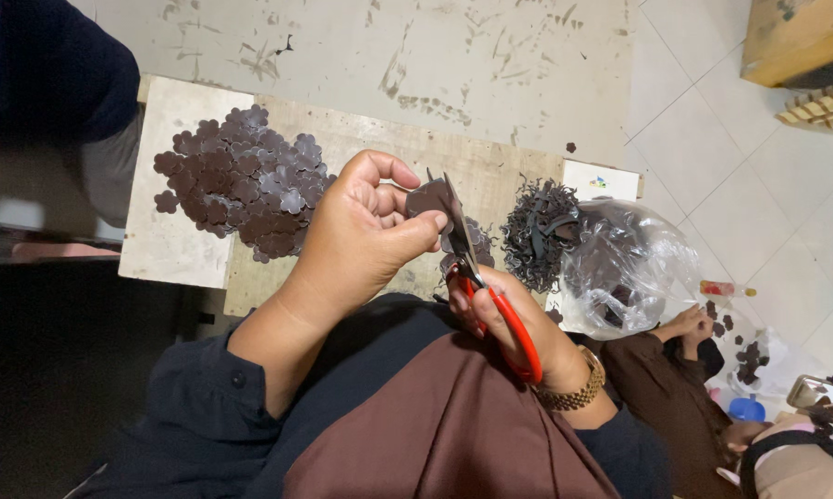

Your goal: The person uses red-handled scissors to trim the edges of dark brown flower-shaped pieces. They hold each piece in the left hand and cut with the right, placing finished pieces on a wooden board and discarding trimmings into a plastic bag.

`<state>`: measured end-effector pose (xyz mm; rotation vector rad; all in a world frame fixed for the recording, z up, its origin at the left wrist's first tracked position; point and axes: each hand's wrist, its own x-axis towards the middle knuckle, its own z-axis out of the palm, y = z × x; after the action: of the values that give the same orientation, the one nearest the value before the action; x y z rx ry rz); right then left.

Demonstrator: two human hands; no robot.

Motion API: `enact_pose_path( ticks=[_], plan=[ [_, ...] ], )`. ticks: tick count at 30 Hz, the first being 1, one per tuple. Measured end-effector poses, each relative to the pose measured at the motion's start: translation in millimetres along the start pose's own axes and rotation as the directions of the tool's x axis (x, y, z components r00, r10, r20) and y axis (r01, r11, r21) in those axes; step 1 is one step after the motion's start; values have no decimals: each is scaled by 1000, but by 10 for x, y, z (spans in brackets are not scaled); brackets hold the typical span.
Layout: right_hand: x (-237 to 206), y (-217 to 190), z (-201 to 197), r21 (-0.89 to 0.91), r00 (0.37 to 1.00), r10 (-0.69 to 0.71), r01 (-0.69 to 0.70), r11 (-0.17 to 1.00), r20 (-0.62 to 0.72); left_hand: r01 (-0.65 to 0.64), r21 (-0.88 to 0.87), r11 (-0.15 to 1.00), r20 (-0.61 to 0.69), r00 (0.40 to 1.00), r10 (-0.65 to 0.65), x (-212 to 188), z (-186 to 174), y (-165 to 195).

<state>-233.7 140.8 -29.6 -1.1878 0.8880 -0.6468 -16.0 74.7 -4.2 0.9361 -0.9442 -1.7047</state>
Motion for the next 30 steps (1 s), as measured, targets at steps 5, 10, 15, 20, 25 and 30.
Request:
enact_pose_path(
  ticks=[5,10,15,20,25,30],
  plan=[
    [-16,12,8,-12,1000,10,-10,1000,-16,-4,-32,999,9,1000,4,8,-11,-27],
    [-38,0,5,0,1000,-7,7,1000,1,11,-58,998,38,999,-9,8,-33,-55],
    [-27,7,33,42,999,-32,32,999,9,57,-37,998,102,993,-53,-17,-13,-88],
    [-31,18,36,73,1000,-6,6,997,4,98,-29,995,138,986,-93,-12,2,-102],
    [-48,34,49,156,1000,1,-2,988,6,123,-97,988,117,987,-111,-15,33,-132],
    [-57,20,47,132,1000,8,-7,991,-6,122,-85,989,145,983,-109,6,27,-145]
  ],
)
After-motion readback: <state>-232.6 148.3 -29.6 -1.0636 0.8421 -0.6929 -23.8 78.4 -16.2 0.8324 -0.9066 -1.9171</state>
